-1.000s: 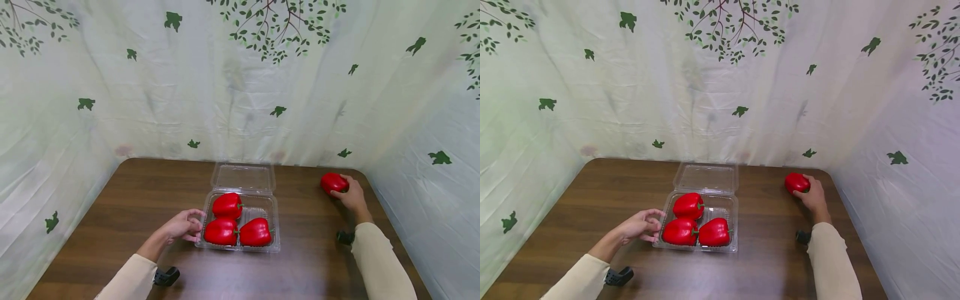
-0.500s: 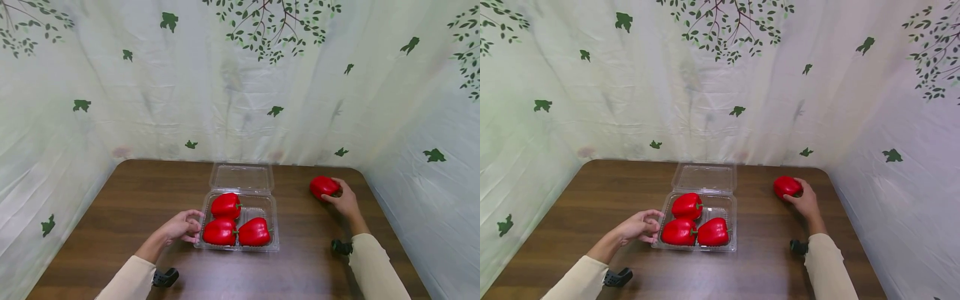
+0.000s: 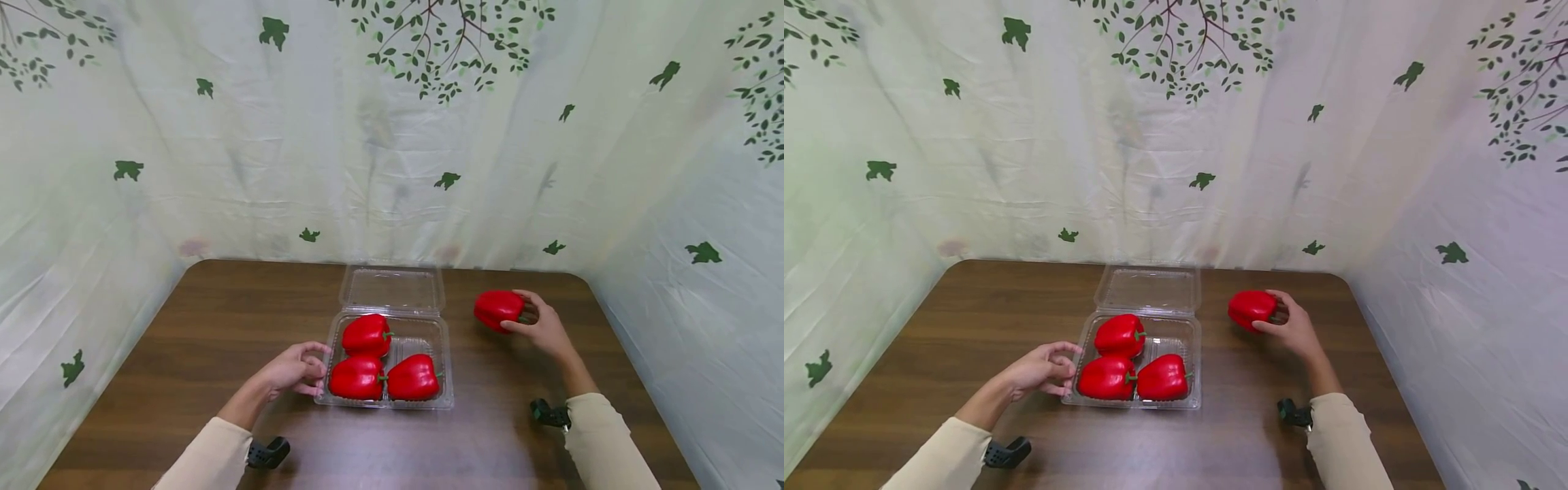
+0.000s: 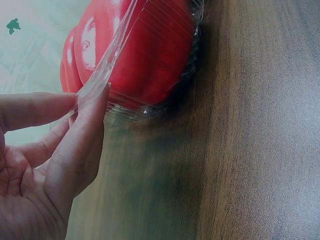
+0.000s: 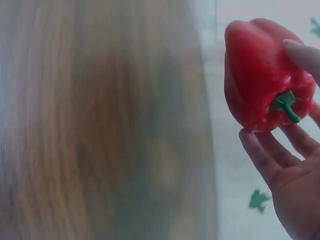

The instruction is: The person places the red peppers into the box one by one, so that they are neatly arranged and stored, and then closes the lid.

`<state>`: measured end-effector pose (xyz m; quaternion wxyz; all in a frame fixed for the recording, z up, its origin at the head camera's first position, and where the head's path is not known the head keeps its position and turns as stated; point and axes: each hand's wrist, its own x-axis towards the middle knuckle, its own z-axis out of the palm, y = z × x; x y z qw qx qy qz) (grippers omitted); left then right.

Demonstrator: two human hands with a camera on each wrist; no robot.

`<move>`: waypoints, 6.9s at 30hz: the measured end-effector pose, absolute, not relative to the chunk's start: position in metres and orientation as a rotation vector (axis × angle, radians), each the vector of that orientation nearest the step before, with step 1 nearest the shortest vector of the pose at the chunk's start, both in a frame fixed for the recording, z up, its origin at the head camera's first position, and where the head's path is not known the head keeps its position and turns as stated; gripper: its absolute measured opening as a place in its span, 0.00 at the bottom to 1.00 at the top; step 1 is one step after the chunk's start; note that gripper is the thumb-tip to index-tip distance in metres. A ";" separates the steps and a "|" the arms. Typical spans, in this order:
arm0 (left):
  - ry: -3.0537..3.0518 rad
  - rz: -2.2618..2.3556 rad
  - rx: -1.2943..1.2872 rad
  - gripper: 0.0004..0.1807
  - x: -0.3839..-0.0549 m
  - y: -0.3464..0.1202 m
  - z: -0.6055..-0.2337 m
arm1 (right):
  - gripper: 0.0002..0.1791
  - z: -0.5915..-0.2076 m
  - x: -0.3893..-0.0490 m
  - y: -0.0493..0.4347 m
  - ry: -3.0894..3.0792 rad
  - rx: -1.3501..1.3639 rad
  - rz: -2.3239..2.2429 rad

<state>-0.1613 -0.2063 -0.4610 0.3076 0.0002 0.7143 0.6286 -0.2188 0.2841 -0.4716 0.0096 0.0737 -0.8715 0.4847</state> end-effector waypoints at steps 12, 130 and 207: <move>1.898 1.661 0.007 0.26 -0.161 -0.206 -0.460 | 0.38 -0.449 -0.216 0.247 -2.679 0.542 1.548; 1.907 1.690 -0.018 0.22 -0.162 -0.207 -0.461 | 0.33 -0.463 -0.229 0.133 -2.964 0.761 1.234; 1.923 1.701 -0.029 0.20 -0.159 -0.203 -0.461 | 0.26 -0.472 -0.293 0.182 -2.737 0.382 1.902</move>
